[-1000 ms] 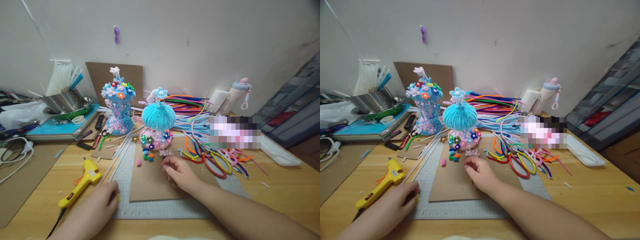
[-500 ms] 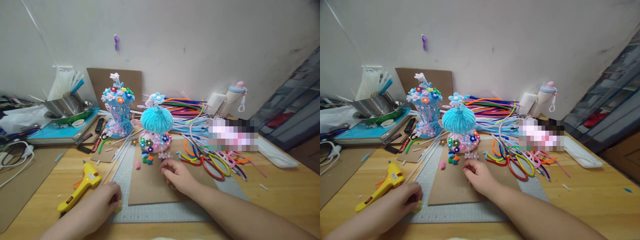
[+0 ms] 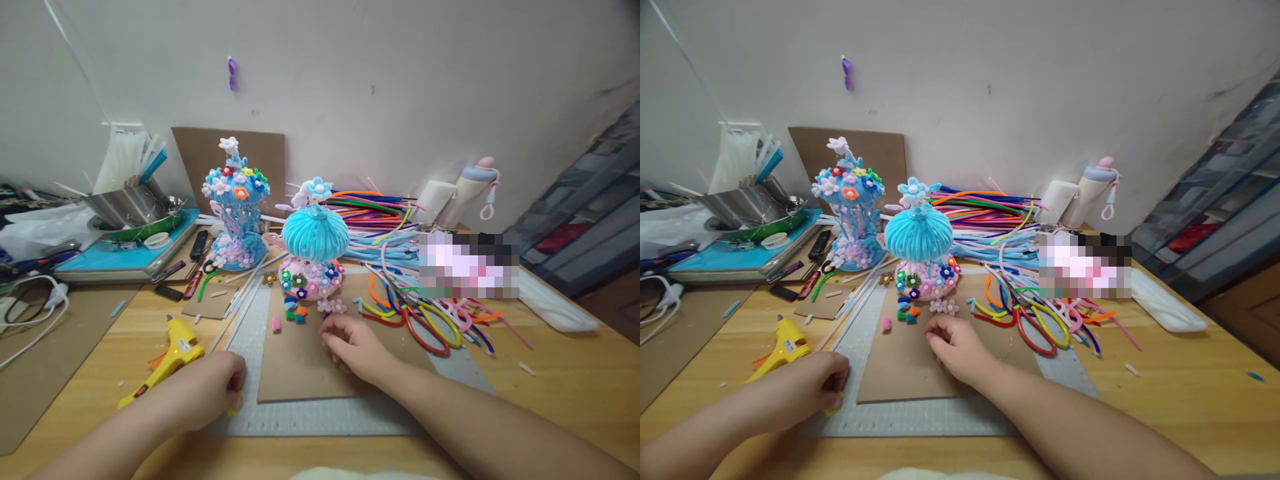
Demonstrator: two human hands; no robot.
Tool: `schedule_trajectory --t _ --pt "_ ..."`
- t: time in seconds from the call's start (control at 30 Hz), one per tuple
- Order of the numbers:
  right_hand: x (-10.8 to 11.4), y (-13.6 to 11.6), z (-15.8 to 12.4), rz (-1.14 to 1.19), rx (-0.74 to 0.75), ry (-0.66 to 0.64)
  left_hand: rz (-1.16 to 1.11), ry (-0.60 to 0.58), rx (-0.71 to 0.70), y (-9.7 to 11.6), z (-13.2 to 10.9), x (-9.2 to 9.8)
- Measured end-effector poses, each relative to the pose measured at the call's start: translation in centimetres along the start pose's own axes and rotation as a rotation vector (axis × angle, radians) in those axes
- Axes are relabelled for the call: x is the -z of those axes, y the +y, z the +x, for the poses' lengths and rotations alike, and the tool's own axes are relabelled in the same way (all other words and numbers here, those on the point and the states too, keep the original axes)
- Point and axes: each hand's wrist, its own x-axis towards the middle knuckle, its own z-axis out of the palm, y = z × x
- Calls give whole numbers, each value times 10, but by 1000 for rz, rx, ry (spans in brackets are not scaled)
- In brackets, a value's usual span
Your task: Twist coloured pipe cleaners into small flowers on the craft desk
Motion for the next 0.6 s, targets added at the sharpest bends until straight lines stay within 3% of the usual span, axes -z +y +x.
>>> schedule_trajectory --t 0.6 --pt "0 0 -1 -19 -15 -19 4 -23 -43 -6 4 -4"
